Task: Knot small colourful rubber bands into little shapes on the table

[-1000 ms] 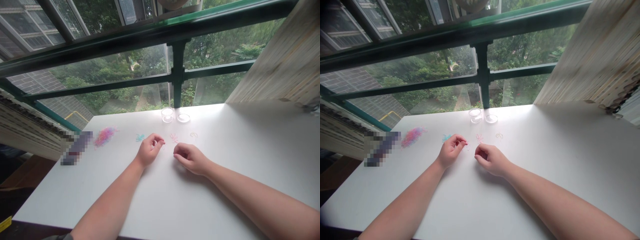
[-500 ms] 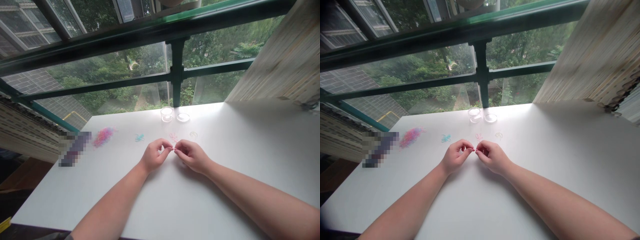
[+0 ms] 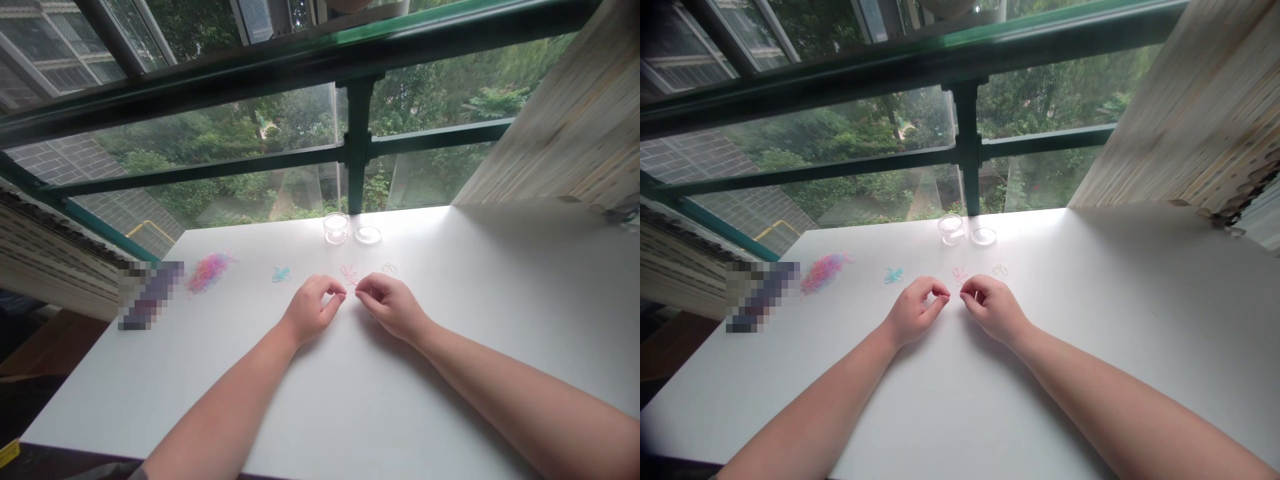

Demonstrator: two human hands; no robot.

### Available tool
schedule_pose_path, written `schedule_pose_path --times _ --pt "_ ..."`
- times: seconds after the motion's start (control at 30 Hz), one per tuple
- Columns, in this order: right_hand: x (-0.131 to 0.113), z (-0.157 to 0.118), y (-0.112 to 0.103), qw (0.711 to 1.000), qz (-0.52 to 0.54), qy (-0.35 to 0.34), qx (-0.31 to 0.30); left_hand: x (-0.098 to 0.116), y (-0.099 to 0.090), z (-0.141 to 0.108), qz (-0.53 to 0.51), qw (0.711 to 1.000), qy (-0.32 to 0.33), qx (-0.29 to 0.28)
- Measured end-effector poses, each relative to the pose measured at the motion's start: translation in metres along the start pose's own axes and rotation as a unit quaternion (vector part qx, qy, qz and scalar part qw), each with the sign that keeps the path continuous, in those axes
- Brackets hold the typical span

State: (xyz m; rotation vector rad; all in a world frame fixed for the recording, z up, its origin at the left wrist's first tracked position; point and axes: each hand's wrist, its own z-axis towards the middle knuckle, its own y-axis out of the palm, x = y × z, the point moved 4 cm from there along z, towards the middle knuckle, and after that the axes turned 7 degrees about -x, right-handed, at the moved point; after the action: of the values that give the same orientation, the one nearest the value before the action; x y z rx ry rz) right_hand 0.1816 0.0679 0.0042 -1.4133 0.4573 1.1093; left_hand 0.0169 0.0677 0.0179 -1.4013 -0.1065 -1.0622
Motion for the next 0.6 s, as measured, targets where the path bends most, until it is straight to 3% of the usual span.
schedule_pose_path --times 0.3,0.6 --pt "0.007 0.005 -0.008 0.978 -0.203 0.051 0.011 -0.006 0.002 -0.003 0.111 0.993 -0.014 -0.035" --pt "0.011 0.007 -0.009 0.972 -0.222 0.075 0.015 -0.007 0.001 -0.003 0.144 0.989 -0.033 -0.033"
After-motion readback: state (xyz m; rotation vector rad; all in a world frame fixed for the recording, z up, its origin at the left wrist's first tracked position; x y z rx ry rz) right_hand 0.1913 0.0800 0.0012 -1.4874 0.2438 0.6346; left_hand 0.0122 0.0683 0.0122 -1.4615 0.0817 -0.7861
